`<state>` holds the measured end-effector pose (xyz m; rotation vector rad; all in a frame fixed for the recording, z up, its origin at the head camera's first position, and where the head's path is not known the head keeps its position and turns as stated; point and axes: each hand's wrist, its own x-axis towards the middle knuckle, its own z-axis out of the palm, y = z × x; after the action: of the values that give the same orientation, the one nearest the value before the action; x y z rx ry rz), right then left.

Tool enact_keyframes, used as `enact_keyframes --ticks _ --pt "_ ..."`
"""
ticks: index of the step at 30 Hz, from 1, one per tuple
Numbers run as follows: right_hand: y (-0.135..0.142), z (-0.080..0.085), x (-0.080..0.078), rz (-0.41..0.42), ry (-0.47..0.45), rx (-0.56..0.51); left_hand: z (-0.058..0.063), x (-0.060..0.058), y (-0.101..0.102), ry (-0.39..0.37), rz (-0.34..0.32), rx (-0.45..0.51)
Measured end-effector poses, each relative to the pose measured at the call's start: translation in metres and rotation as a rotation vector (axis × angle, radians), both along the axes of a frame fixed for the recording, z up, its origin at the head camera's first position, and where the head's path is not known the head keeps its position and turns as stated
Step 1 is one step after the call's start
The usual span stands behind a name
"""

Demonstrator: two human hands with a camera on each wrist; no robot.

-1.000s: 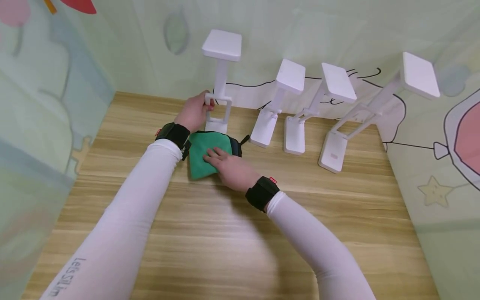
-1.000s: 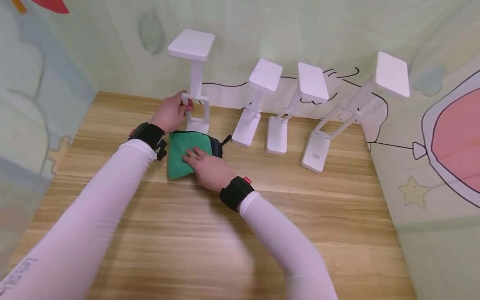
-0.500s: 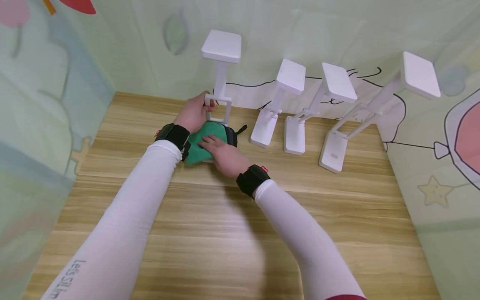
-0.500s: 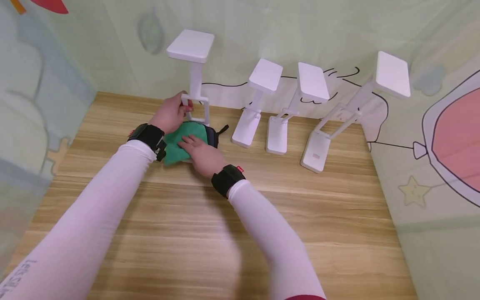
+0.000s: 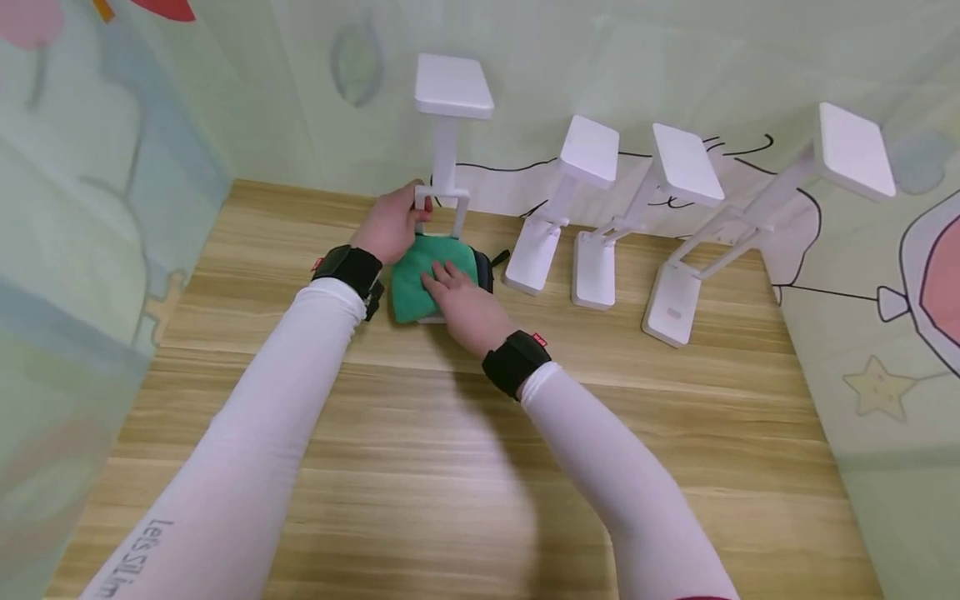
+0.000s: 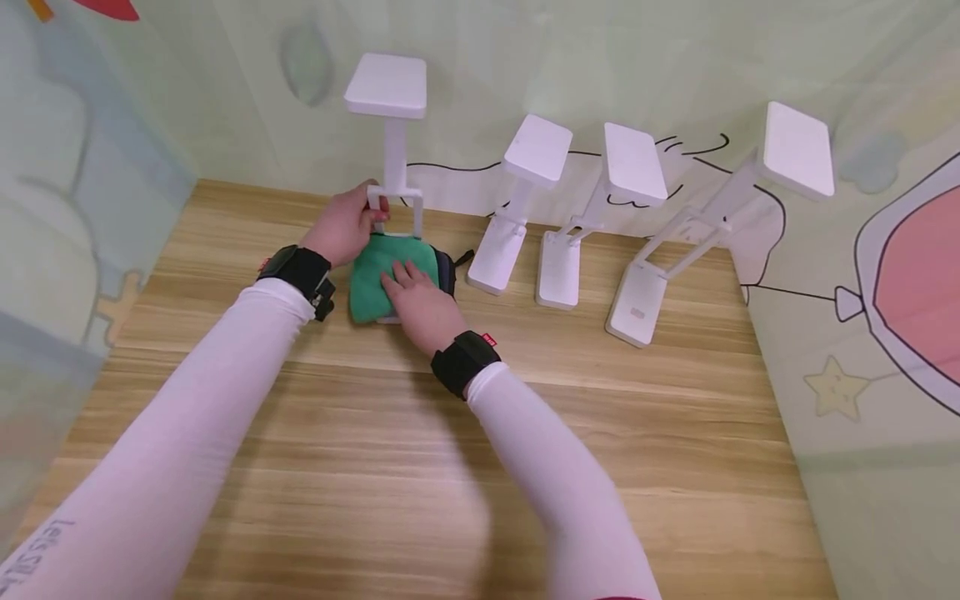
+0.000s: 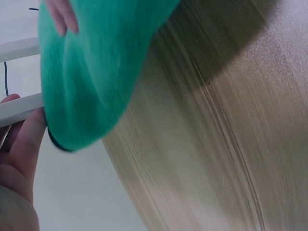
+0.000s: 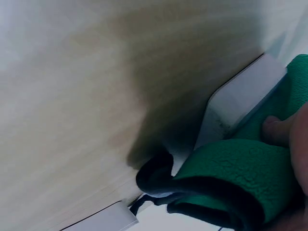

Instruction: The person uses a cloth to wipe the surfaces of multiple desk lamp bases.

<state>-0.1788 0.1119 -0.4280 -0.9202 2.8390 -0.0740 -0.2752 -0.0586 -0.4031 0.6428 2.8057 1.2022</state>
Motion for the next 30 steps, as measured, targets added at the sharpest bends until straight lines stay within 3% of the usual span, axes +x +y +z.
enact_keyframes --ticks 6,18,24,30 --pt "0.008 0.003 0.02 0.005 0.002 0.013 -0.002 -0.004 -0.001 0.016 0.005 0.005" --pt "-0.005 0.007 0.061 0.107 0.18 0.146 -0.001 -0.001 0.0 0.021 0.037 -0.009" --pt "-0.014 0.007 0.056 0.162 0.167 0.119 -0.001 0.0 0.0 0.042 0.033 -0.013" --pt "-0.014 -0.001 0.031 0.218 0.057 0.024 -0.001 0.002 0.001 0.02 0.014 -0.013"
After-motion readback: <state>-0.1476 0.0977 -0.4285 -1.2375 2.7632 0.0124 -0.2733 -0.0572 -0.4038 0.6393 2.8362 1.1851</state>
